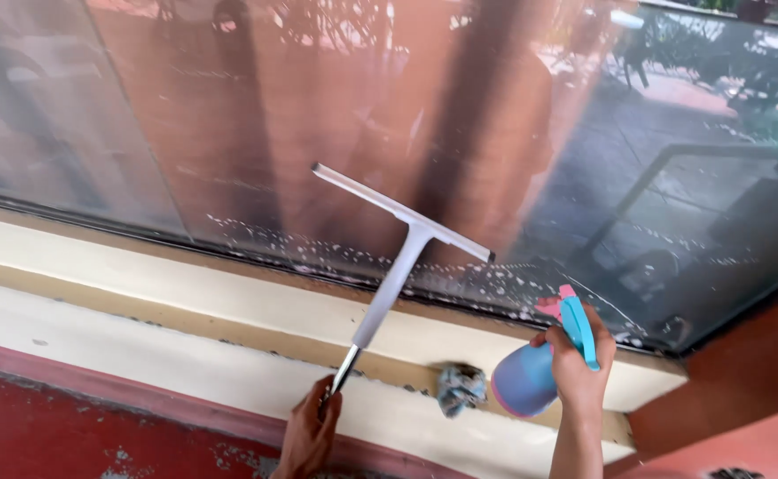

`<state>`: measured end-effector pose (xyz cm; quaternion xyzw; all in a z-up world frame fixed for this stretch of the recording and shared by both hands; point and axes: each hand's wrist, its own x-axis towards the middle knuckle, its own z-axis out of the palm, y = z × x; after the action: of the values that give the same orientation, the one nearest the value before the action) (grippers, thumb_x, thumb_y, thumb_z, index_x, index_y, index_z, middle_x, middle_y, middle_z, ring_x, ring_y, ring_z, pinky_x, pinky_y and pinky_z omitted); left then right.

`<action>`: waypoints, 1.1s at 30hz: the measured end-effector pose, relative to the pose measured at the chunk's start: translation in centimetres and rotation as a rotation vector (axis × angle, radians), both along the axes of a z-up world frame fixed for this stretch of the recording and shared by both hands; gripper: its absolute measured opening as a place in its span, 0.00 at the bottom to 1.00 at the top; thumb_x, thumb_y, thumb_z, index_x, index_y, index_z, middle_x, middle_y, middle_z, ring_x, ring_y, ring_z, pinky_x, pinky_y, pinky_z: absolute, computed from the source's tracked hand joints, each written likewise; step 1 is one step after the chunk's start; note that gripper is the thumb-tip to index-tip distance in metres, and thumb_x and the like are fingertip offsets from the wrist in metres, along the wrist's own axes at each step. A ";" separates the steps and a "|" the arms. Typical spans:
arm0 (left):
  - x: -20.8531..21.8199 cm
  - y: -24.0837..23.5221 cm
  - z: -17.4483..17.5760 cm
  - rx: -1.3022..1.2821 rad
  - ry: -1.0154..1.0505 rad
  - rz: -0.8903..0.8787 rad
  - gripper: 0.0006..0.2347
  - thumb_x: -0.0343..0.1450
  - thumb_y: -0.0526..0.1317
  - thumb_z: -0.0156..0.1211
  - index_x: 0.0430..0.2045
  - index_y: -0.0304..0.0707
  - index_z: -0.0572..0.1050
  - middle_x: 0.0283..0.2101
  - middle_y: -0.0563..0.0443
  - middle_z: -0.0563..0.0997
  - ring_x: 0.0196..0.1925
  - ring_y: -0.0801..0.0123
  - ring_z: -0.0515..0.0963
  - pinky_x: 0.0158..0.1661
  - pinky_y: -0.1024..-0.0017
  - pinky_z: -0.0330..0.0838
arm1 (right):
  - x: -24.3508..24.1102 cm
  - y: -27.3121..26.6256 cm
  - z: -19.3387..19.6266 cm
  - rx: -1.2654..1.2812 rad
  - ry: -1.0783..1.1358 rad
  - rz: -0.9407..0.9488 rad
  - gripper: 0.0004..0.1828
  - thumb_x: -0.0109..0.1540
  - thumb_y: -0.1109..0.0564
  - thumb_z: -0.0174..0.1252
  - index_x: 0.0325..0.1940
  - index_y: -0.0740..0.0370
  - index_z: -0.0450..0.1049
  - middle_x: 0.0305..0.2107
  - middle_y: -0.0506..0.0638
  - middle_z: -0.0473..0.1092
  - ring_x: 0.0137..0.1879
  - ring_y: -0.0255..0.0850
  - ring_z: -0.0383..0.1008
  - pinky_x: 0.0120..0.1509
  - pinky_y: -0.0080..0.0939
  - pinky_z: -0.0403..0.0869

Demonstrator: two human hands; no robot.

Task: The person is cleaning a large glass window using a spray bottle and a squeegee.

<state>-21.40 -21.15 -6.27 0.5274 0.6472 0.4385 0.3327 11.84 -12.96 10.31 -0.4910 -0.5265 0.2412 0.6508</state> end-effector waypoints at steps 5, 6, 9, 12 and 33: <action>-7.1 4.4 7.6 0.171 0.183 0.180 0.18 0.73 0.44 0.51 0.58 0.42 0.73 0.16 0.51 0.78 0.16 0.69 0.72 0.20 0.68 0.65 | -4.5 0.2 1.1 -0.026 0.012 0.006 0.25 0.49 0.76 0.44 0.47 0.72 0.76 0.33 0.59 0.76 0.23 0.44 0.71 0.32 0.41 0.70; -8.6 5.6 9.4 0.350 0.299 0.189 0.20 0.75 0.42 0.48 0.63 0.41 0.68 0.17 0.52 0.78 0.14 0.72 0.71 0.16 0.71 0.64 | -5.3 0.0 1.6 -0.030 -0.038 -0.024 0.25 0.49 0.75 0.46 0.47 0.71 0.77 0.24 0.58 0.73 0.22 0.45 0.70 0.31 0.38 0.67; -11.5 7.8 17.4 0.692 0.461 0.238 0.21 0.76 0.36 0.47 0.66 0.33 0.65 0.21 0.50 0.78 0.16 0.71 0.72 0.16 0.71 0.65 | -7.5 -0.2 2.3 -0.038 -0.103 -0.065 0.25 0.49 0.74 0.47 0.47 0.69 0.79 0.15 0.58 0.71 0.20 0.44 0.68 0.30 0.34 0.63; -14.1 10.8 24.3 0.910 0.508 0.272 0.20 0.76 0.30 0.50 0.65 0.23 0.65 0.23 0.42 0.79 0.17 0.68 0.72 0.17 0.70 0.63 | -9.0 -0.4 2.5 -0.036 -0.108 -0.069 0.26 0.49 0.75 0.47 0.48 0.69 0.79 0.16 0.59 0.72 0.21 0.44 0.70 0.31 0.34 0.63; -19.7 20.8 36.9 0.956 0.382 0.454 0.23 0.76 0.30 0.47 0.70 0.46 0.61 0.31 0.39 0.86 0.19 0.50 0.81 0.21 0.53 0.71 | -15.6 2.4 6.2 0.127 -0.075 -0.088 0.26 0.48 0.75 0.47 0.47 0.67 0.80 0.22 0.54 0.73 0.23 0.40 0.64 0.31 0.35 0.63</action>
<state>-41.06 -0.40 30.61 0.5370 0.5223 0.6405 -0.1692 -3.74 -10.52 16.49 -0.4800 -0.5429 0.1599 0.6703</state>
